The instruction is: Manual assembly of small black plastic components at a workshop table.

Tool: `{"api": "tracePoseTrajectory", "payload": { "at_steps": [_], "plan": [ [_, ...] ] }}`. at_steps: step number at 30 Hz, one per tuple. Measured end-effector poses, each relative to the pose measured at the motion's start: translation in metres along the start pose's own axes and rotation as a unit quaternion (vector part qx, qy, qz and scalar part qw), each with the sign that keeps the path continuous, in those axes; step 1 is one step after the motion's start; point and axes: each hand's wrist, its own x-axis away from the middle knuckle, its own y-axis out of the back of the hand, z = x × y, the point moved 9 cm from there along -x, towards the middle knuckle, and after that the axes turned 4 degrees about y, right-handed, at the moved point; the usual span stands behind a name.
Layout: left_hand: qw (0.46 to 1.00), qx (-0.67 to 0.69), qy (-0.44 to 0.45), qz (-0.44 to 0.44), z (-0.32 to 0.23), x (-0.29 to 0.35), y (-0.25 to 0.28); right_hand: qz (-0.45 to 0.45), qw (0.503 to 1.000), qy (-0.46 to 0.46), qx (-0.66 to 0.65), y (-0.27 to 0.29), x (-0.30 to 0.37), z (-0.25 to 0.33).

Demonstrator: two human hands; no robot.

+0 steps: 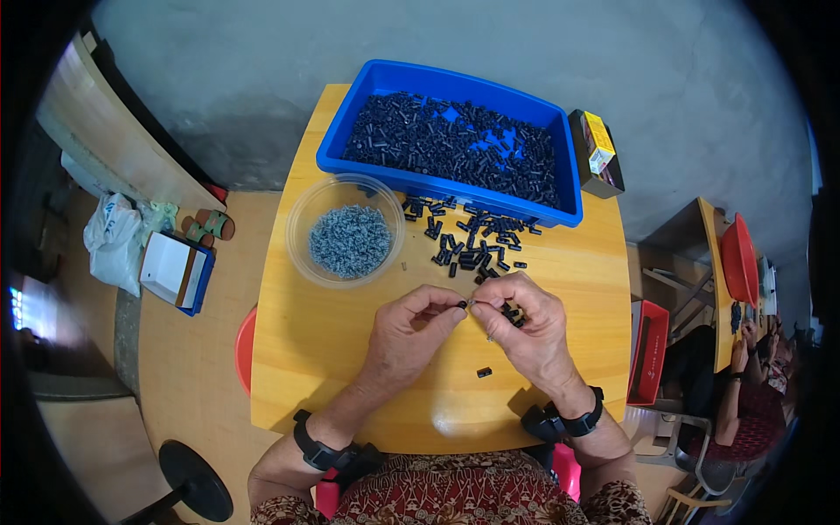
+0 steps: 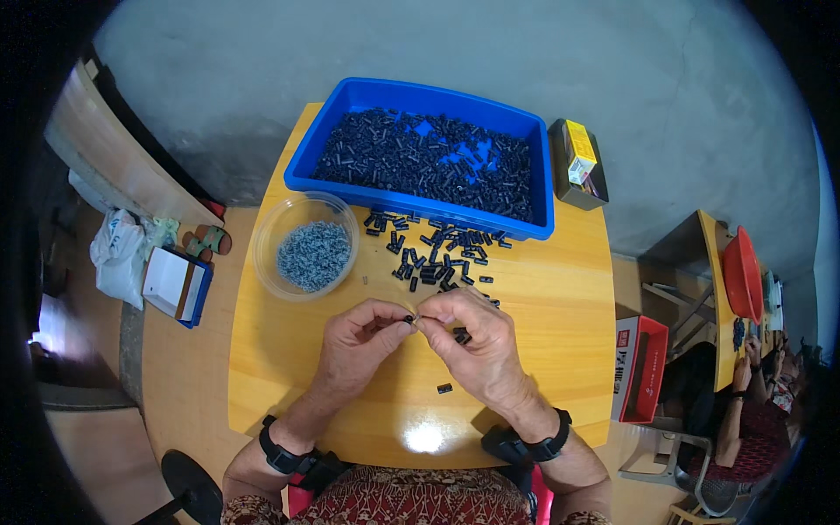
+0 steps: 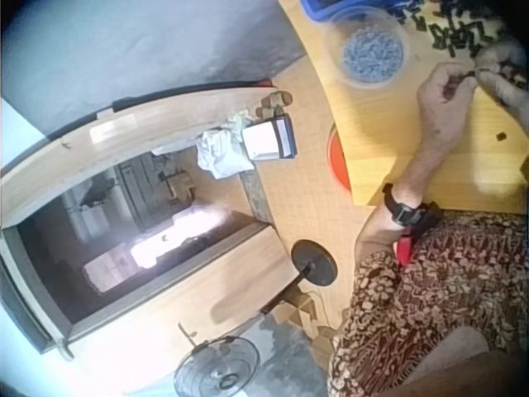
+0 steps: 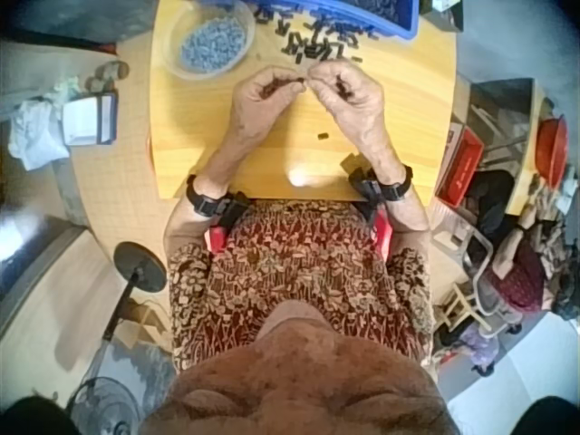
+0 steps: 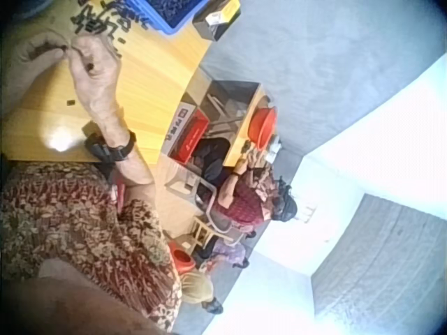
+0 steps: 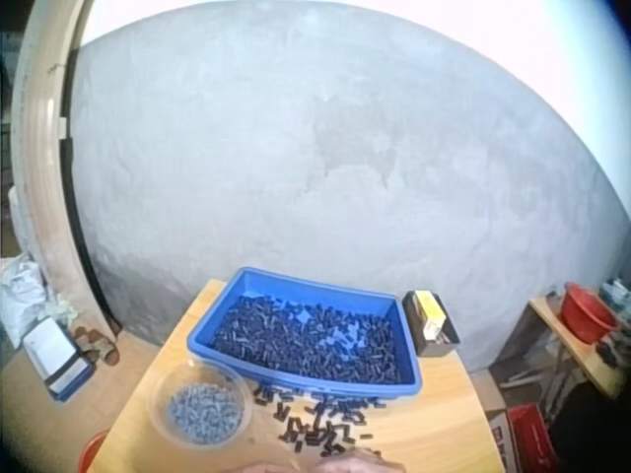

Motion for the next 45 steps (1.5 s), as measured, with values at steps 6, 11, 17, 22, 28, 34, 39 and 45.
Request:
{"api": "tracePoseTrajectory", "payload": {
  "at_steps": [6, 11, 17, 22, 28, 34, 39, 45],
  "plan": [
    [0.997, -0.06, -0.037, -0.02, -0.011, 0.002, 0.002, 0.049, 0.997, 0.046, 0.029, -0.005, -0.003, 0.007],
    [0.993, -0.103, -0.048, -0.033, -0.016, 0.002, 0.002, 0.043, 0.998, 0.035, 0.023, 0.001, -0.007, 0.009],
    [0.987, -0.133, -0.085, -0.035, -0.019, 0.002, 0.0, 0.091, 0.996, 0.018, 0.018, -0.008, -0.008, 0.004],
    [0.968, -0.226, -0.105, -0.029, -0.023, 0.003, -0.003, 0.153, 0.987, -0.031, 0.045, -0.011, -0.01, -0.001],
    [0.959, -0.26, -0.11, 0.003, -0.019, 0.004, -0.012, 0.247, 0.963, -0.09, 0.061, -0.018, -0.018, -0.008],
    [0.968, -0.227, -0.108, -0.009, -0.023, 0.003, -0.008, 0.223, 0.96, -0.166, -0.025, -0.018, -0.013, -0.021],
    [0.98, -0.172, -0.096, -0.038, -0.023, 0.003, -0.003, 0.126, 0.967, -0.19, -0.114, -0.015, 0.0, -0.027],
    [0.986, -0.156, -0.049, -0.026, -0.01, 0.003, -0.005, 0.144, 0.986, 0.025, 0.077, -0.01, -0.007, 0.004]
  ]
}}
